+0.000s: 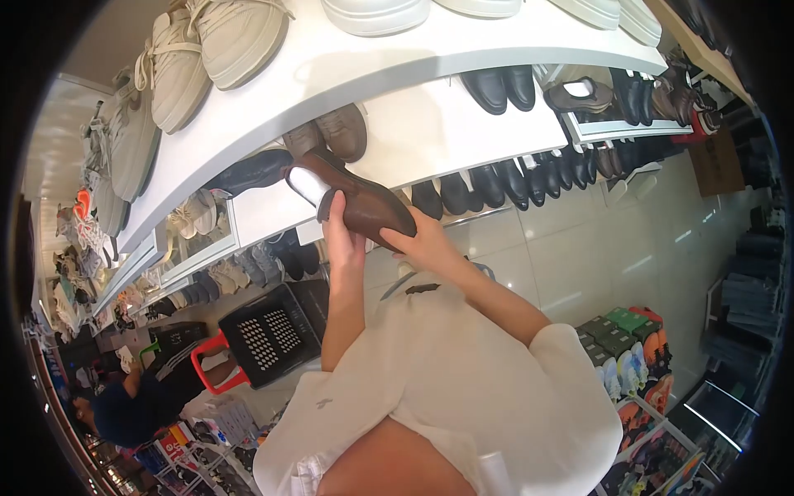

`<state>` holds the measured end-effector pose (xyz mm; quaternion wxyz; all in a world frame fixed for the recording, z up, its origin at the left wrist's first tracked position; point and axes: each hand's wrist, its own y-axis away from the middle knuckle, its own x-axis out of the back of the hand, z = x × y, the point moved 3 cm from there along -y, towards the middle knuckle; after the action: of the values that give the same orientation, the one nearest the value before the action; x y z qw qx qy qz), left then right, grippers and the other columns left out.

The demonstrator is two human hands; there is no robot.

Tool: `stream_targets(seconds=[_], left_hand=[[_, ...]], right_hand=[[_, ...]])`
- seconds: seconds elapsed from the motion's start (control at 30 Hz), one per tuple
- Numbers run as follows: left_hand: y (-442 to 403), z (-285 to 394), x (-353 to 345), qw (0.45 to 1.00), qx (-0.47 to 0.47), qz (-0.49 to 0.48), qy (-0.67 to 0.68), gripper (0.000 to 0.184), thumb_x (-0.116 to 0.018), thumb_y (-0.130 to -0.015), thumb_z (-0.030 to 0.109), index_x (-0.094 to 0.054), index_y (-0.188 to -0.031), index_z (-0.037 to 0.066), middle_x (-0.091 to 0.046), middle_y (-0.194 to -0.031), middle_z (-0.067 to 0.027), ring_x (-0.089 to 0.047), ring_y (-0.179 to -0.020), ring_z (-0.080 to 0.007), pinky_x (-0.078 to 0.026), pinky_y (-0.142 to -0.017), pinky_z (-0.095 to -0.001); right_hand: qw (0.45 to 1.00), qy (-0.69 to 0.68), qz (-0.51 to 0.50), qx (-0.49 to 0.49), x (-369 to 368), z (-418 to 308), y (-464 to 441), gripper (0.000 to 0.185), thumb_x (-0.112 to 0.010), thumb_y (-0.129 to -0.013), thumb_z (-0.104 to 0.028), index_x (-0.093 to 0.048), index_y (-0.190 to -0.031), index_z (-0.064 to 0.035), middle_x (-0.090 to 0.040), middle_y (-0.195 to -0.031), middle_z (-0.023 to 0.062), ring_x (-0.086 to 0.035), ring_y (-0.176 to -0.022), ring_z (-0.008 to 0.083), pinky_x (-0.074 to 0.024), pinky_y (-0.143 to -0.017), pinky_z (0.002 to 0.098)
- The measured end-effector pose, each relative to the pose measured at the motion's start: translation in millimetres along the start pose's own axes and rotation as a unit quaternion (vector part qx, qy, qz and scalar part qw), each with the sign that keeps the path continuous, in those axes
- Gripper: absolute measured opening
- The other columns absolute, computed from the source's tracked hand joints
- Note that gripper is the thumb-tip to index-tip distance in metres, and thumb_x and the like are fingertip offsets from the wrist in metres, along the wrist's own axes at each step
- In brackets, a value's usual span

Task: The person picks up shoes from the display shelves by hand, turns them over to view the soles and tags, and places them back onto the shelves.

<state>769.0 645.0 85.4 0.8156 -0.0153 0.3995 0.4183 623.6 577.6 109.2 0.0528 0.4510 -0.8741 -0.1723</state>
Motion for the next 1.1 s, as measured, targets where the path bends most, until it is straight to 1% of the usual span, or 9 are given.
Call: stream_targets(seconds=[0.17, 0.33, 0.47, 0.57, 0.67, 0.7, 0.8, 0.97, 1.1], left_hand=[[-2, -16, 7, 0.988, -0.026, 0.131, -0.084, 0.049, -0.071, -0.088, 0.018, -0.045, -0.125, 0.000, -0.057, -0.115, -0.0094, -0.056, -0.106, -0.0188, -0.047, -0.092, -0.0343], [-3, -42, 10, 0.982, -0.001, 0.148, -0.114, 0.066, -0.074, -0.085, 0.017, -0.033, -0.134, -0.002, -0.052, -0.123, -0.0117, -0.052, -0.113, -0.0201, -0.040, -0.100, -0.0346], [6, -51, 13, 0.979, 0.054, 0.007, -0.196, 0.088, -0.077, -0.082, 0.015, -0.018, -0.144, -0.007, -0.045, -0.135, -0.0180, -0.047, -0.123, -0.0248, -0.037, -0.105, -0.0360], [20, -60, 21, 0.966, 0.077, 0.045, -0.243, 0.090, -0.075, -0.084, 0.026, -0.020, -0.143, -0.013, -0.043, -0.136, -0.0250, -0.046, -0.125, -0.0328, -0.036, -0.106, -0.0432], [33, -65, 40, 0.964, 0.091, 0.054, -0.243, 0.087, -0.073, -0.084, 0.032, -0.027, -0.141, -0.014, -0.038, -0.141, -0.0264, -0.045, -0.126, -0.0311, -0.038, -0.105, -0.0386], [35, -71, 50, 0.954, 0.099, 0.101, -0.263, 0.075, -0.069, -0.086, 0.032, -0.037, -0.135, -0.014, -0.044, -0.136, -0.0242, -0.049, -0.122, -0.0302, -0.042, -0.101, -0.0380], [47, -78, 74, 0.950, 0.141, 0.129, -0.247, 0.063, -0.068, -0.088, 0.029, -0.043, -0.130, -0.011, -0.051, -0.126, -0.0202, -0.055, -0.114, -0.0273, -0.045, -0.096, -0.0368], [72, -81, 92, 0.946, 0.133, 0.178, -0.238, 0.056, -0.064, -0.090, 0.025, -0.043, -0.128, -0.012, -0.055, -0.121, -0.0223, -0.058, -0.111, -0.0306, -0.047, -0.096, -0.0381], [92, -85, 97, 0.942, 0.117, 0.227, -0.219, 0.053, -0.063, -0.091, 0.024, -0.045, -0.126, -0.011, -0.056, -0.120, -0.0217, -0.058, -0.110, -0.0300, -0.047, -0.095, -0.0383]], right_hand=[[0.991, -0.109, 0.071, 0.017, 10, 31, 1, 0.053, -0.068, -0.089, -0.025, -0.046, -0.124, 0.0093, -0.056, -0.117, 0.0159, -0.063, -0.099, 0.0220, -0.0607, -0.077, 0.0323], [0.988, -0.137, 0.067, -0.031, 29, 38, 9, 0.044, -0.063, -0.093, -0.024, -0.050, -0.122, 0.0063, -0.059, -0.112, 0.0133, -0.062, -0.097, 0.0189, -0.0609, -0.075, 0.0320], [0.980, -0.162, 0.108, -0.046, 55, 50, 12, 0.042, -0.063, -0.093, -0.025, -0.053, -0.122, 0.0031, -0.061, -0.110, 0.0108, -0.063, -0.096, 0.0169, -0.0601, -0.069, 0.0303], [0.968, -0.222, 0.114, -0.021, 82, 59, 15, 0.045, -0.066, -0.091, -0.027, -0.053, -0.122, 0.0028, -0.063, -0.111, 0.0129, -0.064, -0.097, 0.0189, -0.0593, -0.068, 0.0325], [0.957, -0.259, 0.128, -0.037, 115, 71, 12, 0.046, -0.065, -0.091, -0.028, -0.053, -0.123, 0.0027, -0.063, -0.111, 0.0134, -0.064, -0.098, 0.0201, -0.0581, -0.073, 0.0342], [0.958, -0.246, 0.141, -0.032, 126, 73, 6, 0.044, -0.065, -0.091, -0.029, -0.055, -0.121, 0.0017, -0.063, -0.112, 0.0132, -0.064, -0.098, 0.0207, -0.0569, -0.076, 0.0356], [0.963, -0.206, 0.172, -0.028, 165, 73, -24, 0.042, -0.064, -0.092, -0.028, -0.055, -0.119, 0.0023, -0.063, -0.113, 0.0135, -0.064, -0.098, 0.0212, -0.0573, -0.076, 0.0361], [0.978, -0.158, 0.137, 0.026, 206, 49, -98, 0.045, -0.063, -0.093, -0.025, -0.051, -0.123, 0.0059, -0.060, -0.117, 0.0143, -0.061, -0.104, 0.0233, -0.0559, -0.084, 0.0397], [0.975, -0.204, 0.085, 0.023, 221, 47, -161, 0.045, -0.060, -0.094, -0.021, -0.047, -0.127, 0.0078, -0.057, -0.123, 0.0174, -0.056, -0.114, 0.0254, -0.0523, -0.092, 0.0422]])
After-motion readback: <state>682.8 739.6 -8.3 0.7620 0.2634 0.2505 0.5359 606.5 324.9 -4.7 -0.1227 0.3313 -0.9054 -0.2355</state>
